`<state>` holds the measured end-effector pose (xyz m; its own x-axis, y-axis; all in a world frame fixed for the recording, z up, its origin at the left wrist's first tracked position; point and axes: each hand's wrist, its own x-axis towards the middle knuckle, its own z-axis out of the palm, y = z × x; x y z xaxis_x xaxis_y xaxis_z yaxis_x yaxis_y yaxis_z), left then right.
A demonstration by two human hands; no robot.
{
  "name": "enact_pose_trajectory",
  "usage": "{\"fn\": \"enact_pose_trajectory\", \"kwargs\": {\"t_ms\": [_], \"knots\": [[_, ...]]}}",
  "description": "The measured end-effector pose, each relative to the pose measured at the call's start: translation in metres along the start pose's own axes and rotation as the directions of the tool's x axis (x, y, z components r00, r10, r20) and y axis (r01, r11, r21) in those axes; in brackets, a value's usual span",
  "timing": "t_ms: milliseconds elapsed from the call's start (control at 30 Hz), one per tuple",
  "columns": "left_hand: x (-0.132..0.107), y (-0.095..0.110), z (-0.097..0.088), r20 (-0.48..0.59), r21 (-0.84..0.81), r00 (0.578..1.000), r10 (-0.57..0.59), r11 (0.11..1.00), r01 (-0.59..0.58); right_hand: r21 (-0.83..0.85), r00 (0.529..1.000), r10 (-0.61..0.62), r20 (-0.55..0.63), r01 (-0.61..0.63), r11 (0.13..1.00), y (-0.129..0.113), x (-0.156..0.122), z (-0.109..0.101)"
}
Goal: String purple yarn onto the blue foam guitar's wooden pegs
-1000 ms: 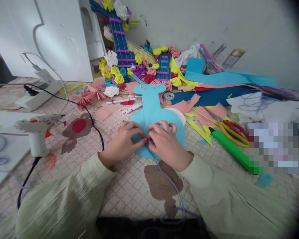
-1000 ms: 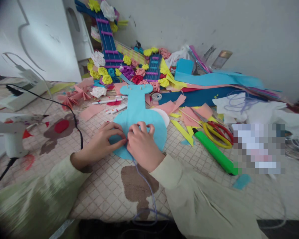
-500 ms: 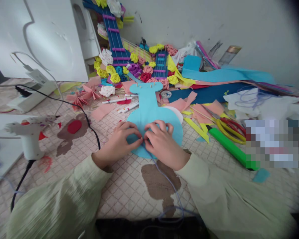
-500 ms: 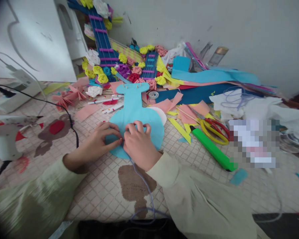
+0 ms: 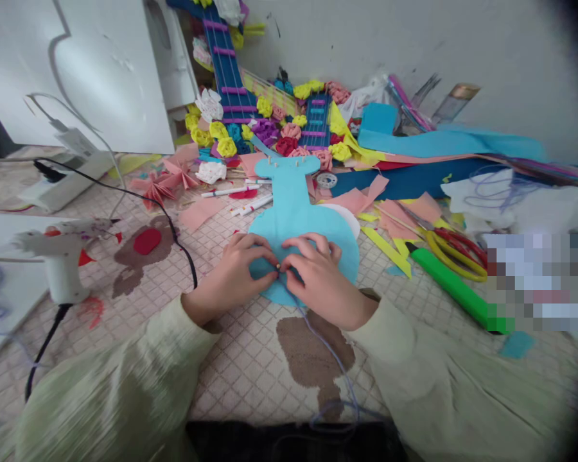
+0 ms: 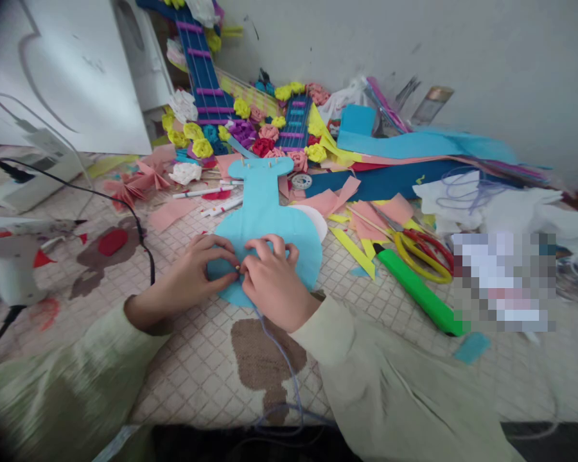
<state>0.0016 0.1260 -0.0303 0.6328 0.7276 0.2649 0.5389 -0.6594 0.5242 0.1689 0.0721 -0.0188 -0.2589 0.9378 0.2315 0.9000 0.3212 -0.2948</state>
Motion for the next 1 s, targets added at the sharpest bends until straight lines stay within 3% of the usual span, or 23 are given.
{"fn": "enact_pose_trajectory", "kwargs": {"t_ms": [200, 433, 700, 1000], "knots": [[0.000, 0.006, -0.004, 0.022, -0.021, 0.999, -0.040, 0.999, 0.041, 0.069, 0.999, -0.006, 0.054, 0.003, 0.998, 0.008, -0.004, -0.005], [0.000, 0.003, 0.000, -0.008, -0.012, 1.000, -0.024, 1.000, 0.024, 0.065, 0.999, -0.022, 0.034, 0.019, 0.998, 0.010, -0.004, -0.005], [-0.001, 0.004, 0.000, 0.006, -0.004, 0.999, -0.036, 0.999, 0.036, 0.071, 0.990, -0.022, -0.137, 0.032, 0.997, 0.012, -0.002, -0.007], [-0.001, 0.003, 0.001, -0.007, -0.002, 0.999, -0.034, 0.999, 0.034, -0.069, 0.982, -0.066, -0.179, 0.054, 0.996, 0.010, 0.000, 0.005]]}}
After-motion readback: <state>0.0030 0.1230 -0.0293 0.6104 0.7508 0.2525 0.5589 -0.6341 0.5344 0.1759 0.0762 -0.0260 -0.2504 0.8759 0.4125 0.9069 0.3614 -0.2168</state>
